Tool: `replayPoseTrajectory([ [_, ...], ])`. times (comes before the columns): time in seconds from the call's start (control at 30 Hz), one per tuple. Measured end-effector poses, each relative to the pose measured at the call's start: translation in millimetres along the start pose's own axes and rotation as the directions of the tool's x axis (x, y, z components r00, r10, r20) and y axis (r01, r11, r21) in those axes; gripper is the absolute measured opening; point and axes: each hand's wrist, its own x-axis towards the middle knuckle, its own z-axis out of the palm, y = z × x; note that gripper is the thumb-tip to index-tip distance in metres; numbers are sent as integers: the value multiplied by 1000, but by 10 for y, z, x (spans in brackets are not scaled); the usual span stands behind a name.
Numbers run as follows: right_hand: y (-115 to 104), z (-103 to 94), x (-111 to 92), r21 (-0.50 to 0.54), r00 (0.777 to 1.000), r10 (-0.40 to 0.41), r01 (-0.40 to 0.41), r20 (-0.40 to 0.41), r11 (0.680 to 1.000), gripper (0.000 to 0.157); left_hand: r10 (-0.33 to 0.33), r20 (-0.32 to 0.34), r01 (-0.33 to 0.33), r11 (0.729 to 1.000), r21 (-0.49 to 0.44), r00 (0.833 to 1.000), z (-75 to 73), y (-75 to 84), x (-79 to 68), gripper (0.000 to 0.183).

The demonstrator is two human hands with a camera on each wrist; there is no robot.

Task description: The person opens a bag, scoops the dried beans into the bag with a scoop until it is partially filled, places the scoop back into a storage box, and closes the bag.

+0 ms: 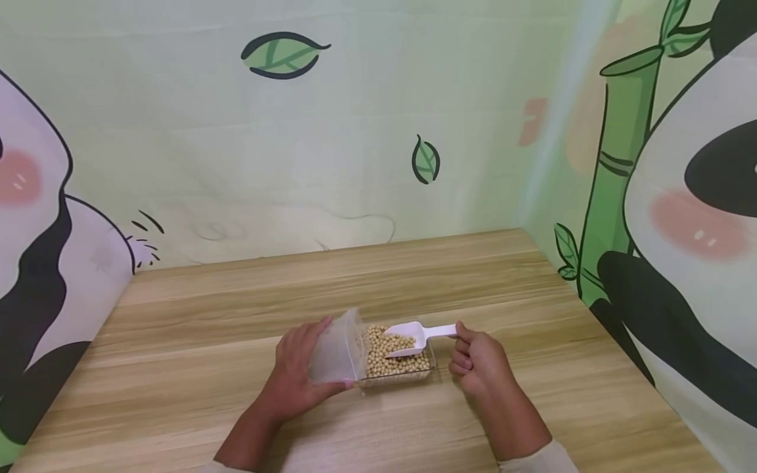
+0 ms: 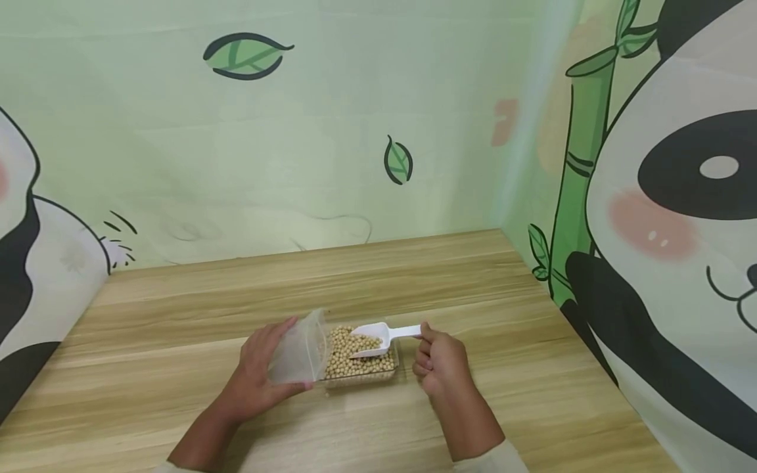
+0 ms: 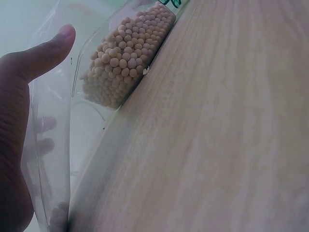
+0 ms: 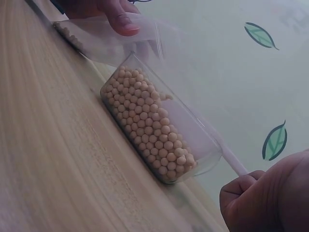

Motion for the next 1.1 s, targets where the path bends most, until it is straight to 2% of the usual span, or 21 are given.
replayPoseTrajectory([
  [0.17,1,-6,5,39,1000,14,-14,-9,999,37,-18,11,18,1000,-5,1000,0,15,0,109],
  [0.37,-24,2,-16,57,1000,-10,12,-22,998,39,-39,25,39,999,-22,999,-14,43,5,111],
  [0.6,-59,8,-36,91,999,-46,48,-22,995,46,-25,14,25,1000,-3,1000,-11,33,4,109],
  [0.83,-77,28,-61,114,998,-56,55,11,992,44,-25,11,25,1000,-14,1000,-22,38,9,109],
  [1.1,-84,78,-133,97,993,-29,17,115,995,46,-16,12,17,1000,-16,1000,-17,27,4,109],
])
